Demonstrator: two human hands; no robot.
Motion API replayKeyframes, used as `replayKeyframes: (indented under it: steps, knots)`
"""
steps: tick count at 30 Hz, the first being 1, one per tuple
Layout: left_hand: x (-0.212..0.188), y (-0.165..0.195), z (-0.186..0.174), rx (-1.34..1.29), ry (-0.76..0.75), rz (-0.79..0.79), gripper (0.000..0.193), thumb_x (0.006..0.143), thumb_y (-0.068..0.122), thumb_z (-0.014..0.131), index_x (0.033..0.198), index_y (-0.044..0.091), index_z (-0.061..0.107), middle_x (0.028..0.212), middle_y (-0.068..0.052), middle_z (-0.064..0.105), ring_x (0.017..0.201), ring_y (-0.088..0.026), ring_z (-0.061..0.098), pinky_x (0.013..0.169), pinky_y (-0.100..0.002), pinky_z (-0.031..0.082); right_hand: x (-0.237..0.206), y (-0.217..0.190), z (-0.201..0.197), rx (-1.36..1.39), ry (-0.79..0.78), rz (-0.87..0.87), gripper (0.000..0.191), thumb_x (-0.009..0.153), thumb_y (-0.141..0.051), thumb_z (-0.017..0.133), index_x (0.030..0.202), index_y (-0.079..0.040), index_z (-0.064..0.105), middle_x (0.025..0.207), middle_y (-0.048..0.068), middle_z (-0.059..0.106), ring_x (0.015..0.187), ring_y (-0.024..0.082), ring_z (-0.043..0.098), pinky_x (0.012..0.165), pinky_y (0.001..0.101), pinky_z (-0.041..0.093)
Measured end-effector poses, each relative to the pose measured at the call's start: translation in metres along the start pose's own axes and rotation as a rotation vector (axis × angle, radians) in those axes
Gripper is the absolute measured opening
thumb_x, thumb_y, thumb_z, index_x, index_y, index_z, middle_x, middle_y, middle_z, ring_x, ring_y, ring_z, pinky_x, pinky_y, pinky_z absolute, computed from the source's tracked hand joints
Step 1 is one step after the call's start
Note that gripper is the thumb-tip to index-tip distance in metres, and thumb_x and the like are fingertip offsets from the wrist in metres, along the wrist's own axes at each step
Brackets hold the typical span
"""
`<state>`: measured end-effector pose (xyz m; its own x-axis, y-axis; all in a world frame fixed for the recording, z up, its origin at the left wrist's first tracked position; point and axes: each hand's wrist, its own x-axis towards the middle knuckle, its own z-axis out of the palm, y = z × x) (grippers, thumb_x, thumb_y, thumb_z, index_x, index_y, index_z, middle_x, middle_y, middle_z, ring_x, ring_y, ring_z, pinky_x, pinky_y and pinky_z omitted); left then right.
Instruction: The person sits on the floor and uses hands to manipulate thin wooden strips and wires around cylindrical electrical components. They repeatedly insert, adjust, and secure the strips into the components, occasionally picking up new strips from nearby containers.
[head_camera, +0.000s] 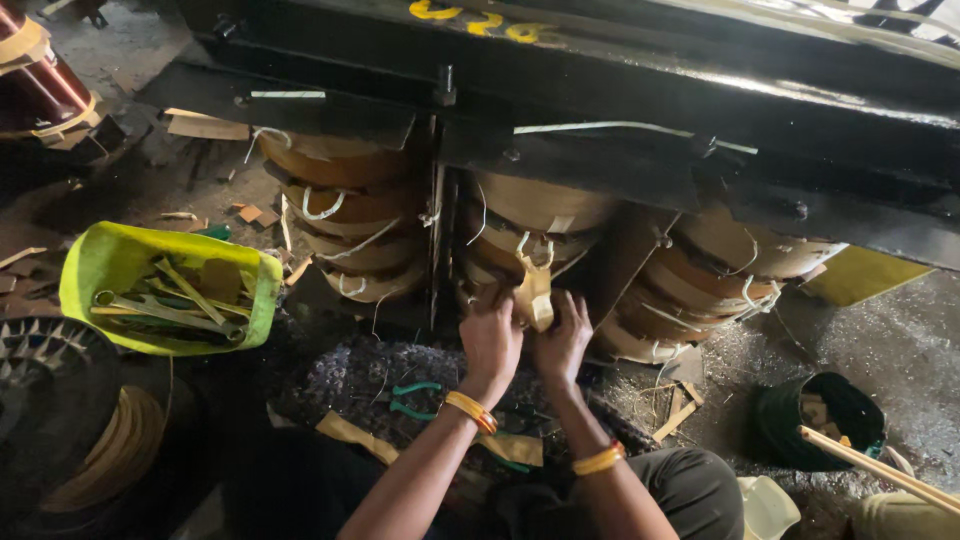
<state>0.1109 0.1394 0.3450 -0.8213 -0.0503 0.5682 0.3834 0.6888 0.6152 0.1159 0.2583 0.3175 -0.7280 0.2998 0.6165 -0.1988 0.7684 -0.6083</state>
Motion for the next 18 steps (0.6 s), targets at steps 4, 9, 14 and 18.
replayKeyframes:
  steps: [4,9,14,18]
  knots:
    - [-0.003,-0.005,0.012,-0.01,0.072,0.057,0.045,0.069,0.002,0.076,0.113,0.009,0.073,0.118,-0.013,0.072,0.109,-0.034,0.068,0.087,-0.044,0.058,-0.002,-0.004,0.0,0.14,0.033,0.067,0.051,0.069,-0.001,0.072,0.119,0.003,0.063,0.111,0.026,0.063,0.094,0.044,0.065,0.077,0.0479,0.055]
    - [0.007,-0.013,0.019,-0.035,-0.147,-0.015,0.041,0.081,0.014,0.079,0.121,0.011,0.07,0.111,-0.013,0.071,0.101,-0.035,0.069,0.086,-0.045,0.056,0.002,0.001,-0.009,0.012,0.068,-0.178,0.04,0.069,-0.005,0.075,0.108,0.001,0.064,0.103,0.023,0.059,0.096,0.046,0.058,0.08,0.051,0.052]
    - [0.006,0.0,0.003,0.005,-0.075,0.034,0.037,0.077,0.006,0.076,0.113,0.012,0.073,0.11,-0.012,0.073,0.095,-0.035,0.071,0.082,-0.044,0.058,-0.001,0.003,-0.007,-0.016,0.067,-0.239,0.034,0.078,-0.007,0.076,0.109,-0.004,0.062,0.1,0.021,0.057,0.093,0.042,0.058,0.077,0.0499,0.052]
    - [0.009,0.012,-0.011,0.021,0.071,0.168,0.036,0.066,0.008,0.074,0.102,0.008,0.071,0.102,-0.015,0.074,0.092,-0.037,0.072,0.08,-0.049,0.056,-0.009,-0.008,-0.011,0.185,-0.026,0.001,0.043,0.085,-0.007,0.071,0.125,-0.005,0.054,0.1,0.015,0.063,0.089,0.034,0.066,0.077,0.0444,0.055]
